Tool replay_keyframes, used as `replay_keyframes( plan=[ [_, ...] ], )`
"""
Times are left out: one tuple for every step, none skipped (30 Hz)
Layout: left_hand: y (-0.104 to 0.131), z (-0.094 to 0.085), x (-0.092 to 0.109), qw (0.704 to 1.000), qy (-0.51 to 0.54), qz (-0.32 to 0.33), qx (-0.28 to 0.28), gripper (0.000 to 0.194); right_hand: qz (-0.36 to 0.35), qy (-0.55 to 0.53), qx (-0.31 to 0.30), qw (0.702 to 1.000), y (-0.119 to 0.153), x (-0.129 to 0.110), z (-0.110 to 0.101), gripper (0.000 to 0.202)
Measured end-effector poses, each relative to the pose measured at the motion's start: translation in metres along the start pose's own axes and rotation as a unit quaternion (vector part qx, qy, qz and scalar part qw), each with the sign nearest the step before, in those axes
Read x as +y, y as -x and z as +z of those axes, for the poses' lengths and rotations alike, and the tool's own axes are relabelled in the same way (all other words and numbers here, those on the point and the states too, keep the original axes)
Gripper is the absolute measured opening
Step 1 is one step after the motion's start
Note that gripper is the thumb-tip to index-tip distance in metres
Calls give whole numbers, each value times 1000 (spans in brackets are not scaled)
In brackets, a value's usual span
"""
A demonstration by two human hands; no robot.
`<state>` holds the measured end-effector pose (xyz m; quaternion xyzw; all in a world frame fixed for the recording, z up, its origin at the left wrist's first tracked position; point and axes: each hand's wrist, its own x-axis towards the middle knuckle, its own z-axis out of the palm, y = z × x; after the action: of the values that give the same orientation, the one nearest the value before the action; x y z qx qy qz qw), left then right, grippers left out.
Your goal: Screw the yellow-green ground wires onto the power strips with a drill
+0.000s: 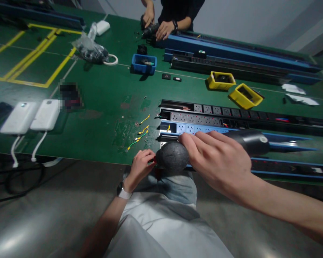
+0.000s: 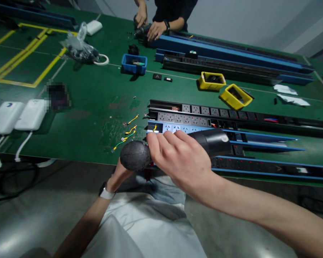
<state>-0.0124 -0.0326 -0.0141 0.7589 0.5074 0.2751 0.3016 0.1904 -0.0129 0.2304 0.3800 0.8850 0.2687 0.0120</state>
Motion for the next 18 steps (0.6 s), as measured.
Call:
replay_keyframes(
  plan=[
    [0,0,0,1000,1,-3,1,22,0,1,0,1000,0,0,0,11],
    [0,0,1,1000,1,-5,2,21,0,2,0,1000,1,0,0,11],
    [0,-1,1,1000,2,-7,3,21,0,3,-1,1000,1,0,0,11],
    [0,-1,1,1000,3,-9,4,21,1,4,-2,1000,1,0,0,11],
    [0,-1,1,1000,3,-9,3,21,0,6,-2,1000,1,0,1,11],
    [1,0,0,1000,4,-9,3,22,0,7,-2,1000,1,0,1,10],
    [1,0,0,1000,3,-9,2,22,0,7,-1,1000,1,0,1,9],
    [1,0,-1,1000,3,-8,2,23,1,7,0,1000,2,0,1,9],
    [2,1,-2,1000,2,-6,2,24,1,7,1,1000,2,0,1,9],
    [2,1,-3,1000,2,-4,4,24,0,7,2,1000,1,0,1,10],
    [3,2,-3,1000,2,-2,5,25,0,7,1,1000,1,0,1,10],
    [3,2,-4,1000,2,-1,6,25,-1,7,-1,1000,1,0,2,11],
    [3,3,-4,1000,2,1,6,25,-2,7,-3,1000,1,0,2,11],
    [3,3,-5,1000,3,5,6,26,-2,7,-3,1000,1,0,2,11],
    [3,4,-5,1000,3,9,6,26,-1,6,-2,1000,0,0,2,11],
    [3,4,-5,1000,2,14,6,26,0,6,-1,1000,0,-1,2,11],
    [3,4,-6,1000,0,15,9,26,-1,6,1,1000,0,-1,1,11],
    [3,5,-6,1000,-4,14,14,26,-1,6,2,1000,0,-1,1,11]
  ],
)
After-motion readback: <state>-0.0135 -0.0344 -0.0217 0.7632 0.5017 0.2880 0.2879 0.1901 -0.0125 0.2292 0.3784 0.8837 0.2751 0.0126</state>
